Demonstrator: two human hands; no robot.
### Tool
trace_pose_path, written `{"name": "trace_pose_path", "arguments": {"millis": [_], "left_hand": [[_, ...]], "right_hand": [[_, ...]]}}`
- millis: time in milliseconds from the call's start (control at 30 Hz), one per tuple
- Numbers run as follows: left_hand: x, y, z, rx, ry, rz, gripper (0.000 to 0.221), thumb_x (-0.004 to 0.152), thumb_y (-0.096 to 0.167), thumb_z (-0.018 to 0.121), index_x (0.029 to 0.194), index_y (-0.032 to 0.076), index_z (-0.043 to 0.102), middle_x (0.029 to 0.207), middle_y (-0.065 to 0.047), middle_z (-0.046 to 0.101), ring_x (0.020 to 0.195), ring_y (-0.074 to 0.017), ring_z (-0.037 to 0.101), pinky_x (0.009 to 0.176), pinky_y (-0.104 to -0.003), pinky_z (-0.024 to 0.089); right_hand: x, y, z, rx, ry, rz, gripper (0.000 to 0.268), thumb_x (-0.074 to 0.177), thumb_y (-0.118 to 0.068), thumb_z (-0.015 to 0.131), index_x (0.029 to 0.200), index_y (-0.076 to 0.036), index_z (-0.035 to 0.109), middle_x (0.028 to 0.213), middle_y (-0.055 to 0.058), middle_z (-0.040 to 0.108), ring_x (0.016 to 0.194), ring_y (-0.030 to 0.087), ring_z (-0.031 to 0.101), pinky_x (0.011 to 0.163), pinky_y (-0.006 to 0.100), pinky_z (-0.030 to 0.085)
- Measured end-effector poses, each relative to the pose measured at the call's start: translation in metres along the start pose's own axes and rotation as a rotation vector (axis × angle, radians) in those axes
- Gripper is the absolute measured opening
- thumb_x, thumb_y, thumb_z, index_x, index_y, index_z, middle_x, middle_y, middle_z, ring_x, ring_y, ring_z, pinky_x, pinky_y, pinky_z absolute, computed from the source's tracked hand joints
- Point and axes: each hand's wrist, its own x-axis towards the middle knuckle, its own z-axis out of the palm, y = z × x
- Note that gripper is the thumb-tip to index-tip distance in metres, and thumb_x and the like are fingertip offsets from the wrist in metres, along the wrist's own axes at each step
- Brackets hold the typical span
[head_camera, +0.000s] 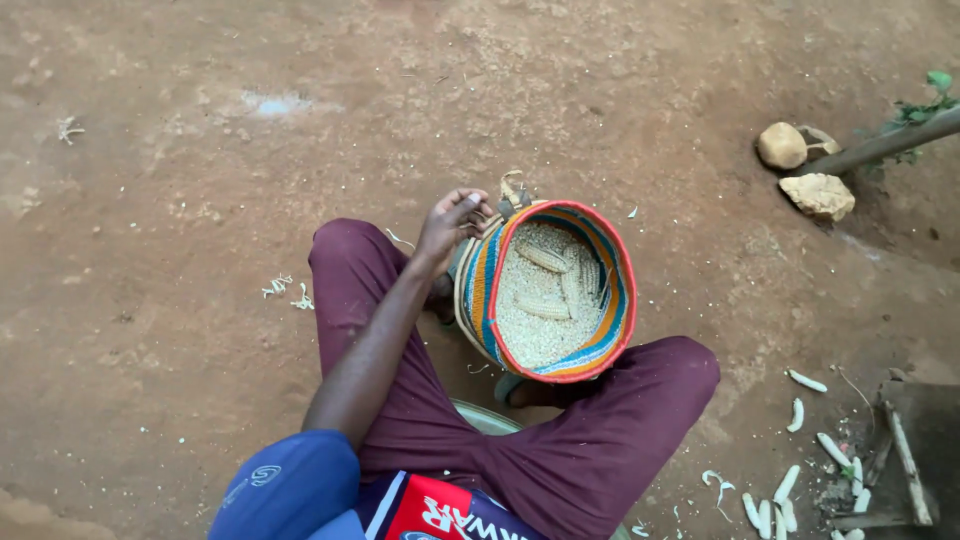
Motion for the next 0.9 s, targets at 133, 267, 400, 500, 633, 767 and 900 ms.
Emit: {"name": "trace_pose_path", "arguments": {"millis": [133, 267, 400, 500, 633, 767, 900], "left_hand": [[0.009, -0.018, 0.014, -0.014, -0.004, 0.007, 0.029, 0.106, 0.024, 0.067, 0.125, 0.003, 0.067, 0.096, -0.013, 0.078, 0.073, -0.0159, 0.077, 0.060, -0.025, 0.065], [0.003, -0.025, 0.005, 0.006, -0.020, 0.003, 0.030, 0.105, 0.024, 0.068, 0.125, 0.002, 0.067, 0.095, -0.012, 0.078, 0.071, -0.0141, 0.076, 0.058, -0.023, 0.064], [0.010, -0.026, -0.011, 0.051, 0.011, 0.121, 0.027, 0.105, 0.019, 0.068, 0.124, 0.001, 0.067, 0.090, -0.011, 0.076, 0.064, -0.0133, 0.074, 0.052, -0.024, 0.061], [0.000, -0.012, 0.006, 0.041, 0.020, 0.097, 0.025, 0.104, 0.022, 0.067, 0.121, 0.003, 0.067, 0.088, -0.009, 0.077, 0.063, -0.0117, 0.073, 0.052, -0.021, 0.060], [0.000, -0.015, 0.027, 0.051, -0.045, 0.079, 0.026, 0.103, 0.020, 0.069, 0.123, 0.002, 0.067, 0.090, -0.013, 0.077, 0.065, -0.0152, 0.075, 0.052, -0.024, 0.062], [-0.013, -0.029, 0.068, -0.015, -0.221, -0.029, 0.030, 0.103, 0.024, 0.071, 0.123, 0.002, 0.065, 0.091, -0.017, 0.078, 0.068, -0.0205, 0.079, 0.055, -0.029, 0.066], [0.002, -0.078, 0.104, 0.044, -0.298, -0.275, 0.038, 0.100, 0.027, 0.072, 0.126, 0.000, 0.065, 0.101, -0.017, 0.080, 0.085, -0.0217, 0.083, 0.069, -0.030, 0.069]], "right_hand": [[0.038, -0.045, 0.115, -0.280, -0.110, -0.062, 0.042, 0.097, -0.024, 0.074, 0.134, -0.003, 0.069, 0.072, 0.004, 0.059, 0.070, 0.012, 0.053, 0.069, 0.026, 0.045], [0.059, -0.075, 0.235, -0.515, -0.216, -0.106, 0.049, 0.091, -0.018, 0.079, 0.135, -0.001, 0.069, 0.059, 0.003, 0.055, 0.057, 0.010, 0.049, 0.060, 0.024, 0.044], [0.101, -0.092, 0.335, -0.616, -0.285, -0.157, 0.028, 0.099, -0.010, 0.075, 0.127, -0.005, 0.076, 0.073, 0.005, 0.065, 0.072, 0.008, 0.052, 0.071, 0.030, 0.050], [0.099, -0.065, 0.341, -0.654, -0.243, -0.121, 0.021, 0.104, -0.012, 0.071, 0.124, -0.008, 0.077, 0.059, 0.003, 0.051, 0.058, 0.010, 0.048, 0.058, 0.027, 0.044], [0.085, -0.018, 0.284, -0.636, -0.161, 0.021, 0.017, 0.103, -0.012, 0.072, 0.119, -0.006, 0.077, 0.058, 0.001, 0.050, 0.057, 0.008, 0.047, 0.054, 0.024, 0.042], [0.072, 0.000, 0.210, -0.556, 0.099, 0.105, 0.021, 0.112, -0.021, 0.064, 0.116, -0.002, 0.070, 0.061, 0.001, 0.047, 0.053, 0.008, 0.045, 0.049, 0.024, 0.037], [0.075, 0.020, 0.154, -0.247, 0.289, 0.173, 0.016, 0.115, -0.018, 0.056, 0.118, -0.004, 0.063, 0.063, -0.001, 0.035, 0.045, 0.004, 0.028, 0.041, 0.020, 0.027]]}}
